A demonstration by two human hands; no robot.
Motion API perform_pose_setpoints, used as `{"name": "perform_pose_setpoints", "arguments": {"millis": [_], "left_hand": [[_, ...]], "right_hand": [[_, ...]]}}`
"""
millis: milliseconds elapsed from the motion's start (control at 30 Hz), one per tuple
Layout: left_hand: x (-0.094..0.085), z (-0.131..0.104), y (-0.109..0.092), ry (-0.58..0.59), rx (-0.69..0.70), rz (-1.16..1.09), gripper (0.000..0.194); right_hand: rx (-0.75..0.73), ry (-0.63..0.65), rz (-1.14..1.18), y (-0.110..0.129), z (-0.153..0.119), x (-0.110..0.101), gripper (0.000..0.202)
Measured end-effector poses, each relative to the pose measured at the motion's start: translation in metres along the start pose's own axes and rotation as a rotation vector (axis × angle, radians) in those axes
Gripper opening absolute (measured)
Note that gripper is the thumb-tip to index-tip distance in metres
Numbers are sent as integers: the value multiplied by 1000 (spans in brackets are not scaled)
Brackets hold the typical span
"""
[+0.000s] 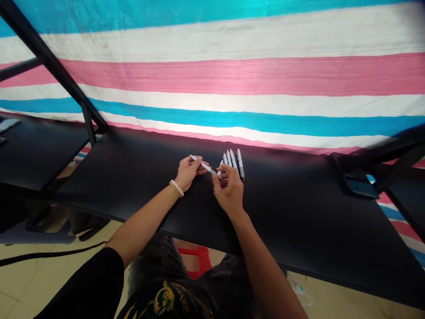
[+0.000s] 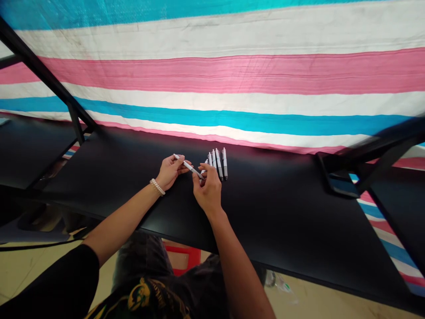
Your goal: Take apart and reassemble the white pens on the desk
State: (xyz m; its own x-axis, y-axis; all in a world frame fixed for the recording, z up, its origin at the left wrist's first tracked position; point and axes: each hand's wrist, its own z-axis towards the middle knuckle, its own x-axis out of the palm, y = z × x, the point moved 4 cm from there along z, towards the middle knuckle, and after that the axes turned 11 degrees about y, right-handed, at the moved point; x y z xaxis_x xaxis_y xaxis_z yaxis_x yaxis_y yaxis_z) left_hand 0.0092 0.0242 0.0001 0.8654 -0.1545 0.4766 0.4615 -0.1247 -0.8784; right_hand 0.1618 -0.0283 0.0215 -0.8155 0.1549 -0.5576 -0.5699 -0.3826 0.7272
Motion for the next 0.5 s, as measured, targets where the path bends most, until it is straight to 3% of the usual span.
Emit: {"name": "perform_pose_setpoints", "arguments": {"millis": [500], "left_hand": [[-1,1,0,-3,-2,34,31]], "right_hand": [[-28,141,-32,1,1,5,18]]}}
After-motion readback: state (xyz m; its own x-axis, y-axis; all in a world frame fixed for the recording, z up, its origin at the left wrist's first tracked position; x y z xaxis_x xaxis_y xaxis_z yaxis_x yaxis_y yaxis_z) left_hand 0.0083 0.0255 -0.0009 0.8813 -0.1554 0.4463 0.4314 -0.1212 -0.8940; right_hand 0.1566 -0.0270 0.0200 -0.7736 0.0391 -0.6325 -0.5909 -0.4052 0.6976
